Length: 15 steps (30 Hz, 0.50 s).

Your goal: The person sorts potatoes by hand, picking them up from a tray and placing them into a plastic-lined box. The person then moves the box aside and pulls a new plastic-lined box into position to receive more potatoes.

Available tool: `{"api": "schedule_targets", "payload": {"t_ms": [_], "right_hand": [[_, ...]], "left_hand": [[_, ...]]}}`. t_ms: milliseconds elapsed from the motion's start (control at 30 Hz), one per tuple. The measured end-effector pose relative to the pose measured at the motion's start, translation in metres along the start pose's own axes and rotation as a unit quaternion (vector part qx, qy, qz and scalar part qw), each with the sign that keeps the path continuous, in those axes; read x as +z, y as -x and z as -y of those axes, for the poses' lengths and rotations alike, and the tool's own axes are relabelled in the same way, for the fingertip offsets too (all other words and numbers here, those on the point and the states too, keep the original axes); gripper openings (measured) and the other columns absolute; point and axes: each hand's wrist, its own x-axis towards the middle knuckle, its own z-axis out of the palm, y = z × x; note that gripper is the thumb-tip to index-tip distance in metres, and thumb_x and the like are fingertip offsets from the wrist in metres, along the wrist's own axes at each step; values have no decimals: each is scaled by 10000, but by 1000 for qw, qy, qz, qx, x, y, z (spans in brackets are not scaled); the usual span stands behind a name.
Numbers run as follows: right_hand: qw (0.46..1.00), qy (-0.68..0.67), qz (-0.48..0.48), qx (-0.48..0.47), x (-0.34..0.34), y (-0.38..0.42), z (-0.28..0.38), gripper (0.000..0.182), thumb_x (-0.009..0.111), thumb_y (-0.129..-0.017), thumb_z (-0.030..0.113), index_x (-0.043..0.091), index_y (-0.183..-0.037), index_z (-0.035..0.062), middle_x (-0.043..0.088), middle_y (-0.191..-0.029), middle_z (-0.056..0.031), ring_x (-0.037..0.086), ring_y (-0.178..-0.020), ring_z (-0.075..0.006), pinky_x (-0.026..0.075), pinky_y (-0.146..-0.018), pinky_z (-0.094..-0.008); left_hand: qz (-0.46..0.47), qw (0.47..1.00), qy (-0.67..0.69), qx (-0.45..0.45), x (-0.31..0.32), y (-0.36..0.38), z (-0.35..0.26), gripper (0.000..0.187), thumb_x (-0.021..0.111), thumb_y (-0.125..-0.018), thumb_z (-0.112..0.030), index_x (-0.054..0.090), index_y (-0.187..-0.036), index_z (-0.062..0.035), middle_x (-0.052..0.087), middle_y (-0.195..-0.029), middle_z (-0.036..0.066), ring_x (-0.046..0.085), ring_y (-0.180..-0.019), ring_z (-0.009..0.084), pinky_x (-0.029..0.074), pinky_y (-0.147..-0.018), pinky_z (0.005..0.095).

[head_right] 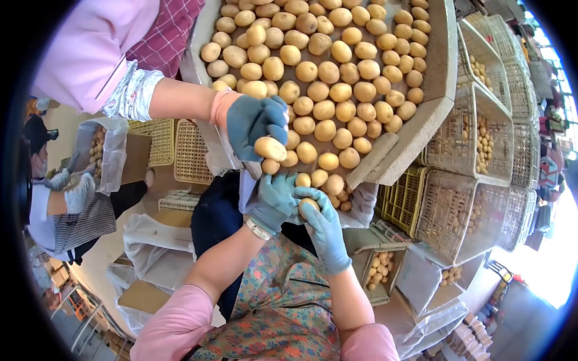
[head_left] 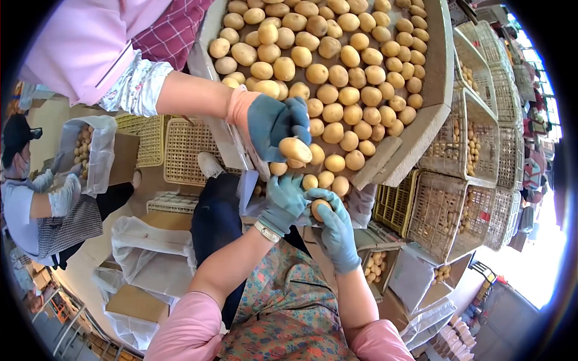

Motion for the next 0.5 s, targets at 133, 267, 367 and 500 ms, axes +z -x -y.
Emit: {"api": "schedule_targets", "payload": {"t_ms": [133, 267, 367, 500], "right_hand": [[1000, 23, 6, -3, -7, -3, -2, 365, 651, -1046, 232, 607, -1338, 19, 633, -1230, -26, 604, -1002, -86, 501, -898, -258], [998, 55, -6, -11, -4, -4, -3, 352, 611, -1051, 244, 625, -1326, 25, 651, -1217, -19, 584, -956, -77, 478, -872, -242], [997, 70, 4, 10, -8, -5, -4, 329, 604, -1055, 205, 623, -1326, 21, 654, -1211, -26, 589, -988, -73, 479, -877, -244], [995, 88, -41, 1, -10, -10, -9, 346, 645, -1032, 190, 623, -1322, 2, 654, -1208, -62, 614, -1098, -117, 494, -975, -295]], "left_hand": [[23, 988, 147, -33, 3, -5, -1, 561, 447, -1022, -508, 469, -1431, -123, 545, -1427, 90, 526, -1335, 301, 426, -1127, 499], [68, 899, -427, 66, 5, -3, -18, 645, 468, -1014, -557, 444, -1493, -126, 547, -1481, 74, 561, -1323, 250, 403, -1157, 450], [89, 847, 506, -133, 12, -4, -32, 733, 381, -1025, -626, 386, -1565, -131, 486, -1543, 123, 546, -1344, 320, 413, -1161, 522], [107, 859, -498, 50, 24, -2, -57, 705, 408, -1029, -599, 392, -1572, -150, 482, -1563, 98, 528, -1376, 324, 425, -1150, 541]]}}
